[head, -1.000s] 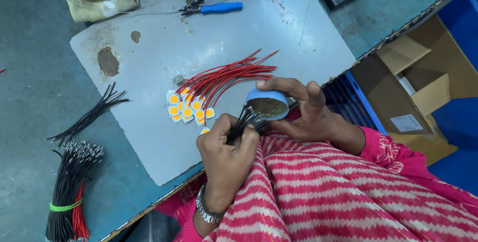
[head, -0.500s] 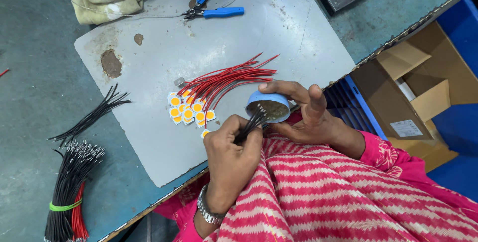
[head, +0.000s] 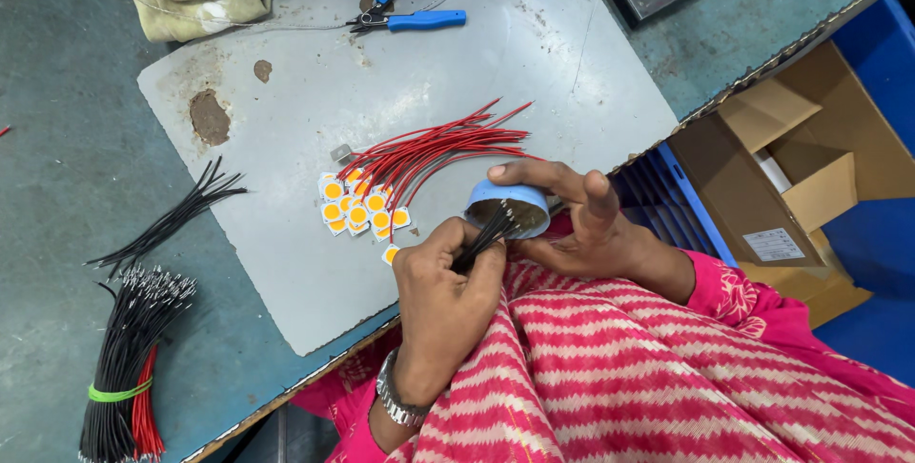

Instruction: The person solders red and black wires to square LED modules on a workbench. They use a soldering iron and flux, strip wire ends with pliers, and attach wires to each LED one at a time. The person handles multiple LEDs and wires, applying flux and soldering connections sequentially.

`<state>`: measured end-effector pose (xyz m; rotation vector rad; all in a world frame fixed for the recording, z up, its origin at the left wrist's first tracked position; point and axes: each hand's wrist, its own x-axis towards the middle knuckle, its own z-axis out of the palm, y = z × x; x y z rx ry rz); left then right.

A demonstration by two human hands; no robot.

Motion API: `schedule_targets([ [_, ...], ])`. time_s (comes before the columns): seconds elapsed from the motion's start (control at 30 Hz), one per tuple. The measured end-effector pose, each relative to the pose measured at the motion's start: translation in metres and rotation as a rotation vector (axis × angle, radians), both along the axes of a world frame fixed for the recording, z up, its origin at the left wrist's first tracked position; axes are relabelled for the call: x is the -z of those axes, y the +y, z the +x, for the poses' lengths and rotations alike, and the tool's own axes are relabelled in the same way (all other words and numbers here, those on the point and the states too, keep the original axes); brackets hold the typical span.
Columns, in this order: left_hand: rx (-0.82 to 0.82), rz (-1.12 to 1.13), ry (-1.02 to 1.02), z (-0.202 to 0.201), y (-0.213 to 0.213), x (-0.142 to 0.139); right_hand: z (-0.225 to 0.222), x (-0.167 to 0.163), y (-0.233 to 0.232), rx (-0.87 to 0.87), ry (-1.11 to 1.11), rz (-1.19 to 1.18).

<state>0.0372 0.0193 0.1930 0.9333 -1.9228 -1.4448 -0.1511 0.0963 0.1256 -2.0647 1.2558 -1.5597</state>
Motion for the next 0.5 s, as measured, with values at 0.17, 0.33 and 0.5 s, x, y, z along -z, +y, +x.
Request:
schedule_targets([
  [0.17,-0.012,-0.017,-0.004,-0.001,-0.001,-0.001,-0.005,-0.002,0.0,0.046,0.024,0.005],
  [0.33,-0.029,-0.004,0.002,0.001,0.0,0.002,-0.01,-0.004,-0.001,0.092,0.032,0.003],
  [0.5,-0.024,0.179,0.054,0.005,0.0,0.014,-0.011,-0.003,-0.001,0.079,0.036,0.004],
])
